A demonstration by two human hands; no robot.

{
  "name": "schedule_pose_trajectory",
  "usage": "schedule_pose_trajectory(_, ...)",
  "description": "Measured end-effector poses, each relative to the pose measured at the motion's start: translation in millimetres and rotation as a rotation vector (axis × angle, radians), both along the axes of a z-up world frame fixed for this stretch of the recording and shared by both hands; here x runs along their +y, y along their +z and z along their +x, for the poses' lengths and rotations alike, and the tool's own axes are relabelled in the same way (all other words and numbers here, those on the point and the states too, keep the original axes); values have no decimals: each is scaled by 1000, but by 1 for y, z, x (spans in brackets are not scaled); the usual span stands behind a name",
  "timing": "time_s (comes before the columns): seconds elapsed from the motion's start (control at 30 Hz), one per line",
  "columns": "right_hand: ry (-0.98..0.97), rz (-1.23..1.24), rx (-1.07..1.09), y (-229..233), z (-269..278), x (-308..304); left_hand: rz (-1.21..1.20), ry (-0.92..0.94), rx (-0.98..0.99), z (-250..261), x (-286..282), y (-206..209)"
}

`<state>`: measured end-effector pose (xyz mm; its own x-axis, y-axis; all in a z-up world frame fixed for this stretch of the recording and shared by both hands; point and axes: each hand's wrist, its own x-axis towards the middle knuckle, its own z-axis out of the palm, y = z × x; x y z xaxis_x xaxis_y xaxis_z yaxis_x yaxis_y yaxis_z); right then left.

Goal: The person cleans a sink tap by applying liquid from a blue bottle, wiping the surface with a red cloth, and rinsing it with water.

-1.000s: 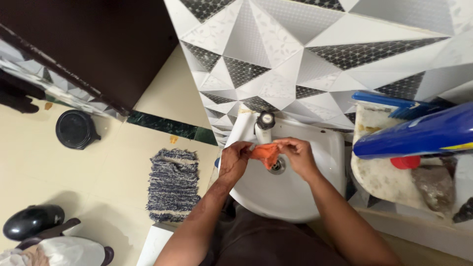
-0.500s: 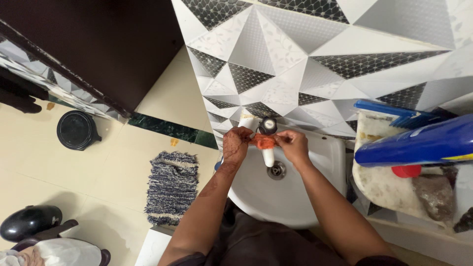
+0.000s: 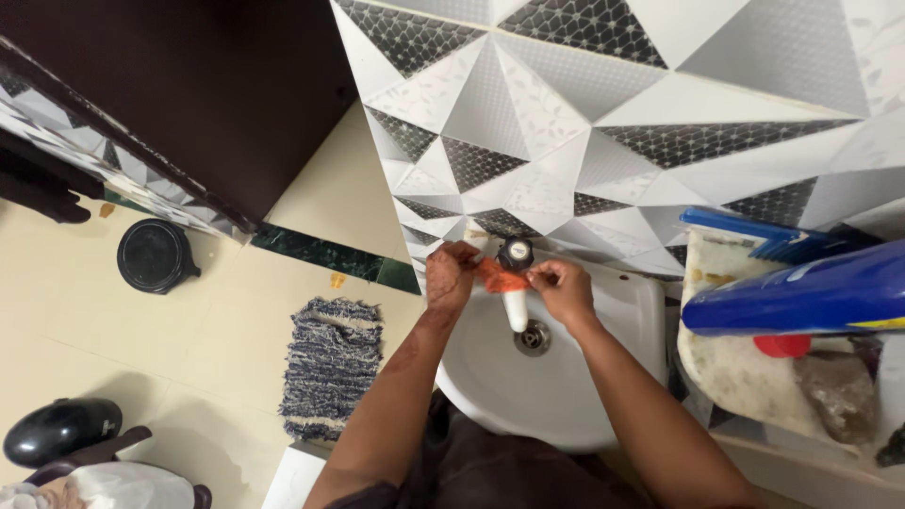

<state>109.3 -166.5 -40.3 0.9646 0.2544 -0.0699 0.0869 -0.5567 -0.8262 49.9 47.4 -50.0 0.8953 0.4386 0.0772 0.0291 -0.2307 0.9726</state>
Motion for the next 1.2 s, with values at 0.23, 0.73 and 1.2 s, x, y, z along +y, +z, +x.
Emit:
schedule_pose_trajectory(0.23, -60, 23, -96, -12, -1, 0, -68, 149, 43, -12, -21, 19)
schedule_pose_trajectory(0.73, -25, -143, -534, 18, -16, 4, 85, 185, -28, -6, -36, 8)
schedule_pose_trajectory(1.2, -94, -217, -505, 27, -19, 17, 147, 245, 42, 0, -42, 21)
